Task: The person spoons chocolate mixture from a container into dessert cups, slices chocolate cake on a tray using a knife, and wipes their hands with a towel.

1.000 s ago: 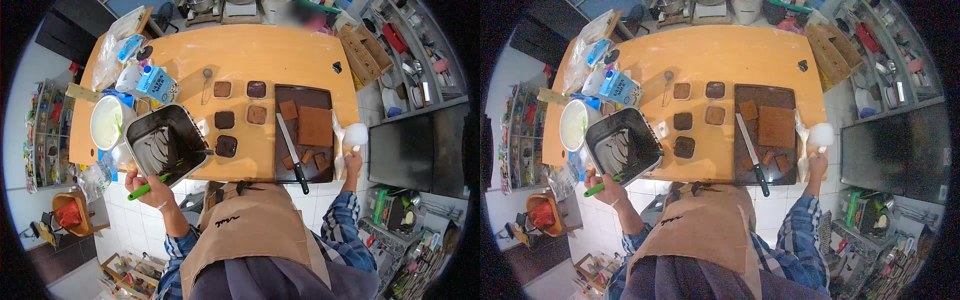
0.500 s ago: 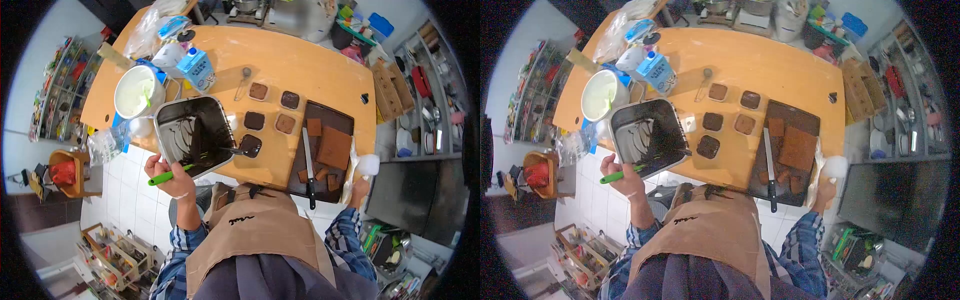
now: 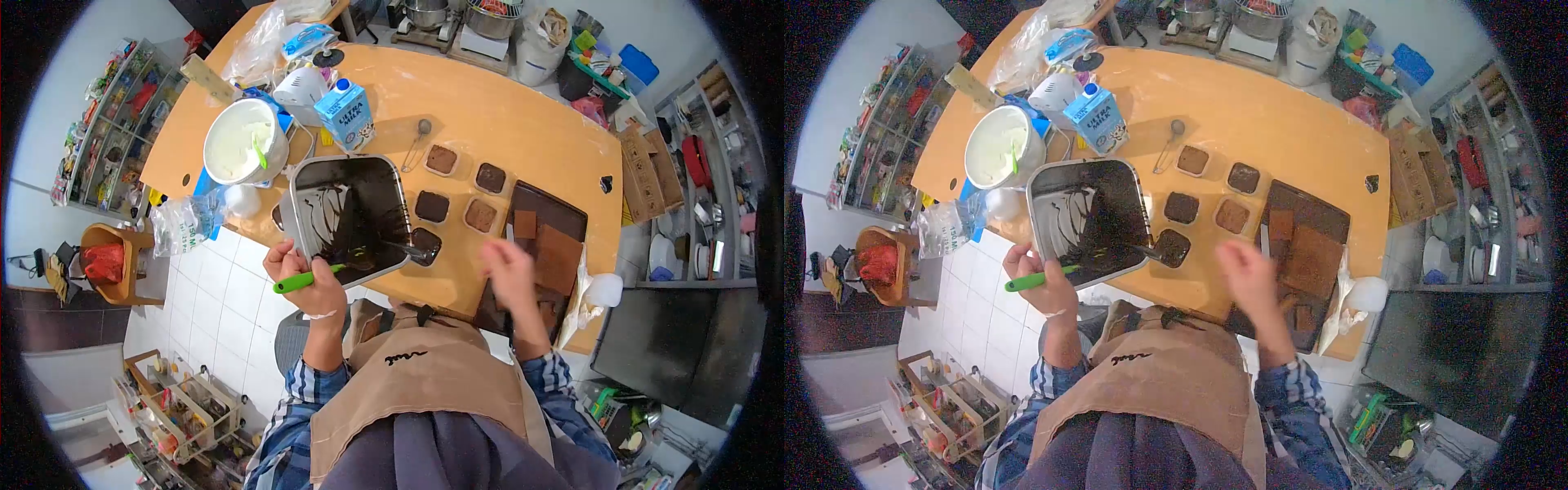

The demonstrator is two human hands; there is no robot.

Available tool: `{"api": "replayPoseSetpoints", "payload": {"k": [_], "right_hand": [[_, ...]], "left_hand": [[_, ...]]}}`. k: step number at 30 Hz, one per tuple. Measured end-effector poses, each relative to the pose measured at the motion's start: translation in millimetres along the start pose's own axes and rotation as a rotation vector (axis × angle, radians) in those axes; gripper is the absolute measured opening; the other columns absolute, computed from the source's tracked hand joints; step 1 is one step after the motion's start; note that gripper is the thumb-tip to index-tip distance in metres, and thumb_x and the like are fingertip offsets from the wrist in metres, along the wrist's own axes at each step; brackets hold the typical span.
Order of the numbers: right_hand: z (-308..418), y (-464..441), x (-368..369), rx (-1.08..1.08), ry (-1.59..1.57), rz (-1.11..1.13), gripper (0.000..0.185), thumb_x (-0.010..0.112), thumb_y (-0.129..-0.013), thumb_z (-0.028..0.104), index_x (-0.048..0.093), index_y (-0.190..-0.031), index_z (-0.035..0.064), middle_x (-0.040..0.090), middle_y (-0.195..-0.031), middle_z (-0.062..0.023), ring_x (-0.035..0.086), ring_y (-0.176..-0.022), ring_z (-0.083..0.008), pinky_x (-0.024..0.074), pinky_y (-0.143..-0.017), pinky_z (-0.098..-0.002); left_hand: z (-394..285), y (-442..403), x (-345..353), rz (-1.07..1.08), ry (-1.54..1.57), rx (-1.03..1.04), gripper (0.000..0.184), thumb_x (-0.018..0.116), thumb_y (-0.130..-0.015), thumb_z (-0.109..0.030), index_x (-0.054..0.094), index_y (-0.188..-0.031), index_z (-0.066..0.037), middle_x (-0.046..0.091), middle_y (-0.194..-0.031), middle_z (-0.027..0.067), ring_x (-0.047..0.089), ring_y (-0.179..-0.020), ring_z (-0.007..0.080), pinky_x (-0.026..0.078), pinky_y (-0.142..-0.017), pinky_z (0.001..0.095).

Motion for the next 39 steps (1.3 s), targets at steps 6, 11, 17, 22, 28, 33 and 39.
{"api": "replayPoseSetpoints", "payload": {"k": [6,11,17,22,28,33,39], "right_hand": [[25.3,5.1,59.9,0.103,0.025,0.285,0.029,0.061,-0.083,0.028,0.063,-0.080,-0.0013,0.057,-0.056,-0.0038,0.048,-0.046,-0.0072,0.0366,-0.043,-0.0237],[18.5,5.6,65.3,0.065,0.206,0.276,0.035,0.063,-0.079,0.029,0.061,-0.066,-0.0026,0.054,-0.050,-0.0114,0.050,-0.043,-0.0169,0.0374,-0.043,-0.0306],[24.7,1.6,68.1,-0.258,0.449,0.202,0.023,0.062,-0.078,0.021,0.060,-0.070,-0.0005,0.054,-0.053,-0.0127,0.054,-0.048,-0.0289,0.0423,-0.047,-0.0370],[45.4,-13.6,61.1,-0.830,0.640,0.068,0.008,0.061,-0.075,0.011,0.058,-0.078,0.0039,0.053,-0.061,-0.0092,0.056,-0.056,-0.0251,0.0444,-0.048,-0.0346],[45.2,-30.9,61.6,-0.975,0.601,0.010,0.008,0.060,-0.072,0.007,0.058,-0.079,0.0038,0.054,-0.065,-0.0070,0.057,-0.057,-0.0209,0.0455,-0.049,-0.0316],[35.1,-27.9,64.4,-0.792,0.551,0.054,0.006,0.060,-0.074,0.006,0.058,-0.074,0.0006,0.054,-0.060,-0.0116,0.056,-0.054,-0.0273,0.0446,-0.049,-0.0340],[4.7,-21.6,64.7,-0.198,0.285,0.109,0.016,0.057,-0.078,0.008,0.056,-0.067,-0.0019,0.053,-0.051,-0.0123,0.053,-0.045,-0.0240,0.0411,-0.043,-0.0331]], "left_hand": [[-8.4,5.4,5.9,0.031,0.054,0.002,0.005,0.044,-0.065,0.007,0.041,-0.064,0.004,0.043,-0.097,0.0148,0.042,-0.087,0.0206,0.035,-0.075,0.0281],[-21.0,8.5,8.5,0.046,0.023,0.010,0.012,0.043,-0.064,0.008,0.034,-0.061,0.001,0.044,-0.094,0.0163,0.043,-0.089,0.0245,0.035,-0.079,0.0329],[-21.7,8.8,6.7,0.090,-0.023,0.109,0.014,0.044,-0.057,0.010,0.033,-0.061,0.001,0.046,-0.092,0.0188,0.045,-0.088,0.0293,0.037,-0.080,0.0360],[-28.0,7.0,8.6,0.121,-0.061,0.148,0.012,0.042,-0.054,0.011,0.039,-0.064,0.005,0.048,-0.090,0.0197,0.046,-0.088,0.0315,0.037,-0.080,0.0383],[-29.7,7.8,13.8,0.161,-0.011,0.191,0.013,0.041,-0.053,0.010,0.043,-0.066,0.007,0.048,-0.089,0.0203,0.046,-0.088,0.0321,0.038,-0.079,0.0390],[-35.9,11.1,21.3,0.199,0.016,0.240,0.012,0.041,-0.052,0.011,0.041,-0.063,0.006,0.048,-0.089,0.0211,0.047,-0.086,0.0325,0.040,-0.079,0.0403],[-35.8,15.3,29.2,0.222,0.054,0.384,0.015,0.041,-0.050,0.013,0.037,-0.060,0.003,0.046,-0.091,0.0211,0.048,-0.086,0.0333,0.040,-0.084,0.0473]]}}
Point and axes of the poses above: each hand's wrist, its own y-axis away from the middle knuckle, its own x-axis out of the palm, z = x × y, the point moved 1 cm from there along -y, towards the middle knuckle
